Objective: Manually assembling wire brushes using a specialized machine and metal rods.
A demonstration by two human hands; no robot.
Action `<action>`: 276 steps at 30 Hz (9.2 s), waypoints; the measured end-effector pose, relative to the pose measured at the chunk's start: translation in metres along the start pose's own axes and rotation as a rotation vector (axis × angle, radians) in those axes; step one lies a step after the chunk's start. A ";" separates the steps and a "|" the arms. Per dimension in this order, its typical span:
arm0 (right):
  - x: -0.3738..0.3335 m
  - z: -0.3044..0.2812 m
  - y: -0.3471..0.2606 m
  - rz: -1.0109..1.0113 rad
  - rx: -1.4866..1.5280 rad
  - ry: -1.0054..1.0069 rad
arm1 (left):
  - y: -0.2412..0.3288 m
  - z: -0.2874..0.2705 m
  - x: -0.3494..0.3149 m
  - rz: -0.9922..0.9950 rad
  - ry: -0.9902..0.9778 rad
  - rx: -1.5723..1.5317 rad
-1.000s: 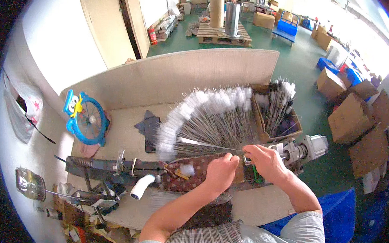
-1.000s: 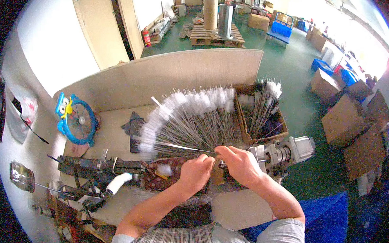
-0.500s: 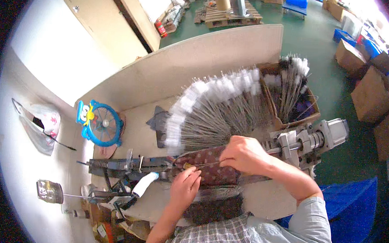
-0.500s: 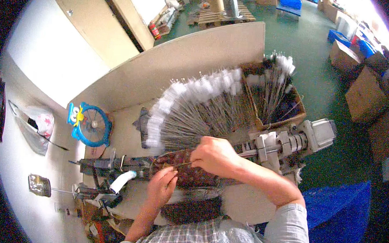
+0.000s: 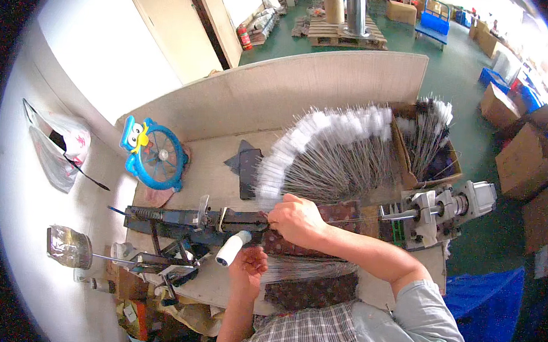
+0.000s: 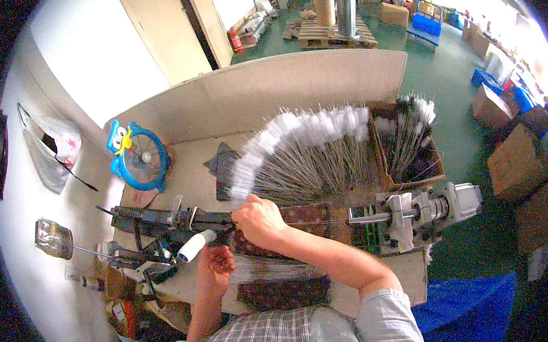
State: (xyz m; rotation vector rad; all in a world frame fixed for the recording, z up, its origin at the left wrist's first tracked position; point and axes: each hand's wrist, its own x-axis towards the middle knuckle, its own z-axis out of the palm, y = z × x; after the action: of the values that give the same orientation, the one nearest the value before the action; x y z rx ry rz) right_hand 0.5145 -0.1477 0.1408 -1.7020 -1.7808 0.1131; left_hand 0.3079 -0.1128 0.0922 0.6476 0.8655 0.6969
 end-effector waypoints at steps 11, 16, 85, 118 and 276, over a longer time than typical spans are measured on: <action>0.005 -0.004 0.005 -0.029 -0.077 -0.036 | -0.004 0.021 0.030 0.239 -0.090 1.087; -0.015 -0.025 0.005 -0.143 0.001 0.101 | -0.014 0.035 0.025 0.154 -0.135 0.682; -0.075 -0.087 0.032 0.012 0.106 0.105 | -0.049 0.099 0.015 0.230 -0.015 0.149; -0.031 -0.021 -0.007 0.033 -0.124 0.229 | -0.030 0.099 0.011 0.043 -0.022 -0.320; -0.148 -0.038 0.029 0.421 -0.055 -0.267 | 0.043 0.053 -0.044 -0.138 -0.213 -0.406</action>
State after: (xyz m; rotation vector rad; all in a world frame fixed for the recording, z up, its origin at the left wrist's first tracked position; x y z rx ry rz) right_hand 0.5485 -0.2929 0.0980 -2.1636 -1.5885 0.4984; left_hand 0.3201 -0.1322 0.1706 0.2877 0.5438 0.6416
